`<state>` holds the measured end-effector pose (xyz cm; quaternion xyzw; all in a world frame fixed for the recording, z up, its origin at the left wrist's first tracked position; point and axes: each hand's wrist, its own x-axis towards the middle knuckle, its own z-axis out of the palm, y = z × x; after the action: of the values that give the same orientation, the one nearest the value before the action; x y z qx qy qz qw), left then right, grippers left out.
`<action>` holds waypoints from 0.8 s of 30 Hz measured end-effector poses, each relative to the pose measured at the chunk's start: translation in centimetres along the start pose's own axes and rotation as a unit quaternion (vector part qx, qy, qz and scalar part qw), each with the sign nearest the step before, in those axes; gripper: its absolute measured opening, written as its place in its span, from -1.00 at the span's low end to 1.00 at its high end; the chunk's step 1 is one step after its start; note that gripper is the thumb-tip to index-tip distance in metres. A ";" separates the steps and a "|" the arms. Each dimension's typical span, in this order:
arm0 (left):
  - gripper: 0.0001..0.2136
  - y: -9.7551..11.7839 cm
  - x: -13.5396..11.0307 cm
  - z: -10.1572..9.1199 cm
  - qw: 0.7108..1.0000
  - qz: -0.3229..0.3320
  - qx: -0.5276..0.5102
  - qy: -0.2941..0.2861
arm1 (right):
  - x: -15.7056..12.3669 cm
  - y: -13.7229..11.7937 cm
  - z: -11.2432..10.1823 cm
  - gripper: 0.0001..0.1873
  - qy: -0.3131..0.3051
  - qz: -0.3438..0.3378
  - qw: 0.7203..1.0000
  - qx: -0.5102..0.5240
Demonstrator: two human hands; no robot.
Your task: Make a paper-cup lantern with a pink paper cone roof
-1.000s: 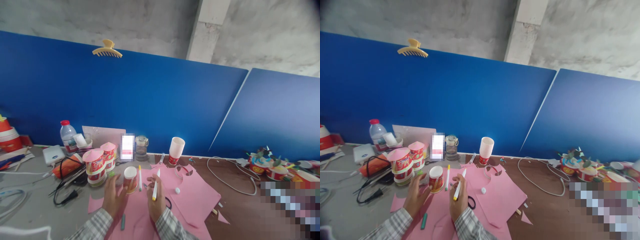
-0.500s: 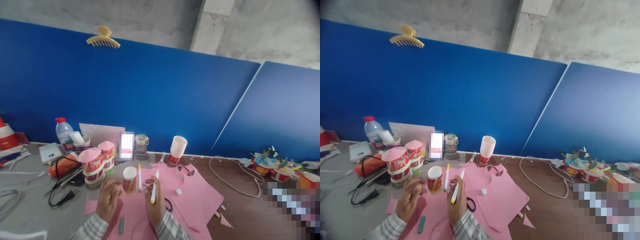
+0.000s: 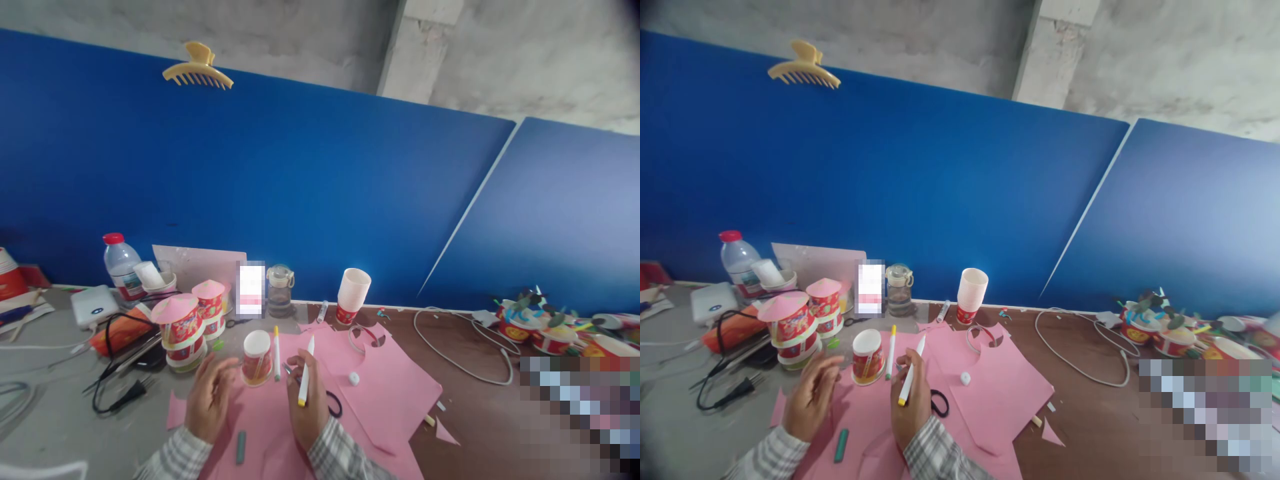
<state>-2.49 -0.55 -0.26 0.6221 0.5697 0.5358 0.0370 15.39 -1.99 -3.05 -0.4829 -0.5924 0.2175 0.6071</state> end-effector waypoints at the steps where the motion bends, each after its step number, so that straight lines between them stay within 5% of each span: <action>1: -0.68 0.2 -0.1 -0.1 0.999 0.034 -0.007 -0.009 | 0.0 -0.1 0.0 -0.55 0.000 -0.003 1.000 -0.003; 6: -0.78 0.7 -0.5 0.2 0.986 0.149 -0.028 -0.063 | 0.2 -0.2 -0.2 -0.57 0.000 -0.008 1.000 -0.011; 15: -0.77 0.7 -1.1 0.7 0.986 0.148 -0.007 -0.082 | 0.4 -1.0 -0.4 -0.57 -0.007 -0.020 1.000 -0.010; 20: -0.78 1.5 -1.0 0.4 0.987 0.139 -0.008 -0.082 | 2.9 -1.8 -2.6 -0.59 0.006 -0.030 0.999 -0.019; 24: -0.84 2.0 -1.2 0.1 0.978 0.165 -0.030 -0.125 | 5.0 -2.3 -4.7 -0.68 -0.069 -0.018 0.997 -0.031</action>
<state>-0.80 -2.05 0.30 0.7682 0.4335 0.4696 0.0374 20.04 -0.34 2.21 -0.4746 -0.6479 0.2210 0.5533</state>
